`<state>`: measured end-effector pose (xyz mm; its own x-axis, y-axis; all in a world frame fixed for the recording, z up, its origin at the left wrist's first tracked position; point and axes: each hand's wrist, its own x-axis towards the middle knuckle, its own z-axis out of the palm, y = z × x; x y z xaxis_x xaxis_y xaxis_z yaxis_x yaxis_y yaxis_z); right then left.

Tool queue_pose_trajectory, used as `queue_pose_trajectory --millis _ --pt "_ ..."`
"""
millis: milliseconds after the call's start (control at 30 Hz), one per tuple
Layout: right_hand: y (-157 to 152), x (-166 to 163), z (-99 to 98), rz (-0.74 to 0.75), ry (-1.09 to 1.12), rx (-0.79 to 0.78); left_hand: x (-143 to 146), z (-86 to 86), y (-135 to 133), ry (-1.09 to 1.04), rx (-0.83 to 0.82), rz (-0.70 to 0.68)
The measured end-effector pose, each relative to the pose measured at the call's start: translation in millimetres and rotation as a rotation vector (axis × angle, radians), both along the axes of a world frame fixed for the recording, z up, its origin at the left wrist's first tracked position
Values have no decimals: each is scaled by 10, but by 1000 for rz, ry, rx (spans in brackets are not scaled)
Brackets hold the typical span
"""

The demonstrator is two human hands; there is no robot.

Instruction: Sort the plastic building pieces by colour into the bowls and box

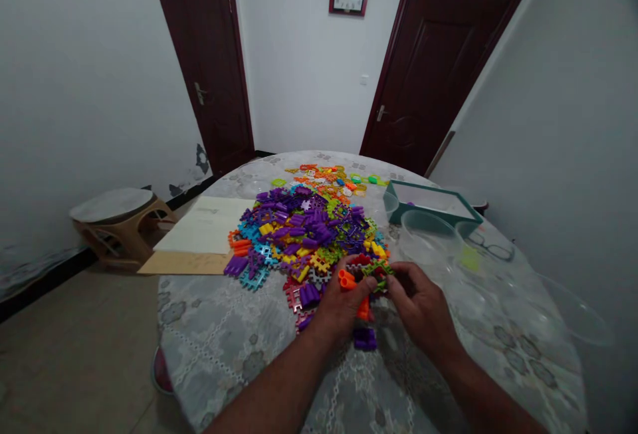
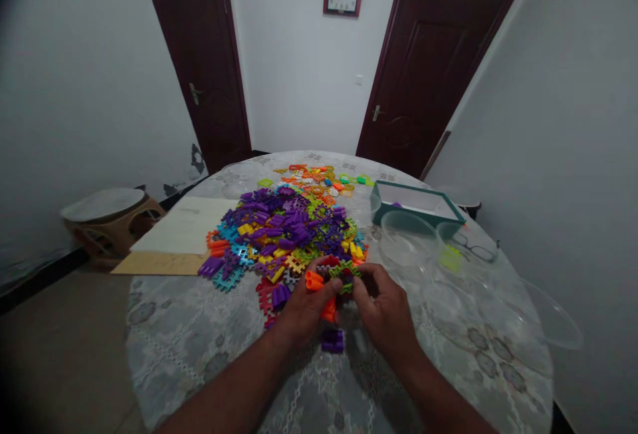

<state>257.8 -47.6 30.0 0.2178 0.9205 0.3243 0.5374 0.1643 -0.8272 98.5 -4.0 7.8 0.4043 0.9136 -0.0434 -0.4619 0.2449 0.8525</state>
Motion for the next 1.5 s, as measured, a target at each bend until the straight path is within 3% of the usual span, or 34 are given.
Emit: queue_pose_trajectory --millis 100,200,300,467,633,767,900,1033,1133,1400,1500 --pt "-28 -49 -39 -31 195 25 -1 -42 20 -55 -25 -11" --pt "-44 -64 -86 -42 306 156 -8 -76 39 -78 -48 -28" --pt "-47 -24 -167 -34 262 268 -14 -75 49 -90 -86 -66" --pt "-63 60 -245 -55 73 328 -34 -36 47 -64 -140 -109" --pt "-28 151 -73 -136 -191 418 -68 -57 76 5 -154 -163" --pt "51 295 129 -211 -307 529 -85 -82 98 4 -188 -124" --pt "108 545 255 -418 -422 586 -98 -68 111 -23 -208 -139" --pt "88 881 282 -703 -457 547 -101 -65 125 -28 -223 -128" --pt "53 1170 264 -834 -462 441 -100 -75 137 -65 -218 -135" --pt "299 2198 234 -850 -721 148 -102 -23 129 -137 -178 -98" --pt "437 2359 246 -866 -740 111 -116 -6 110 -168 -160 -146"
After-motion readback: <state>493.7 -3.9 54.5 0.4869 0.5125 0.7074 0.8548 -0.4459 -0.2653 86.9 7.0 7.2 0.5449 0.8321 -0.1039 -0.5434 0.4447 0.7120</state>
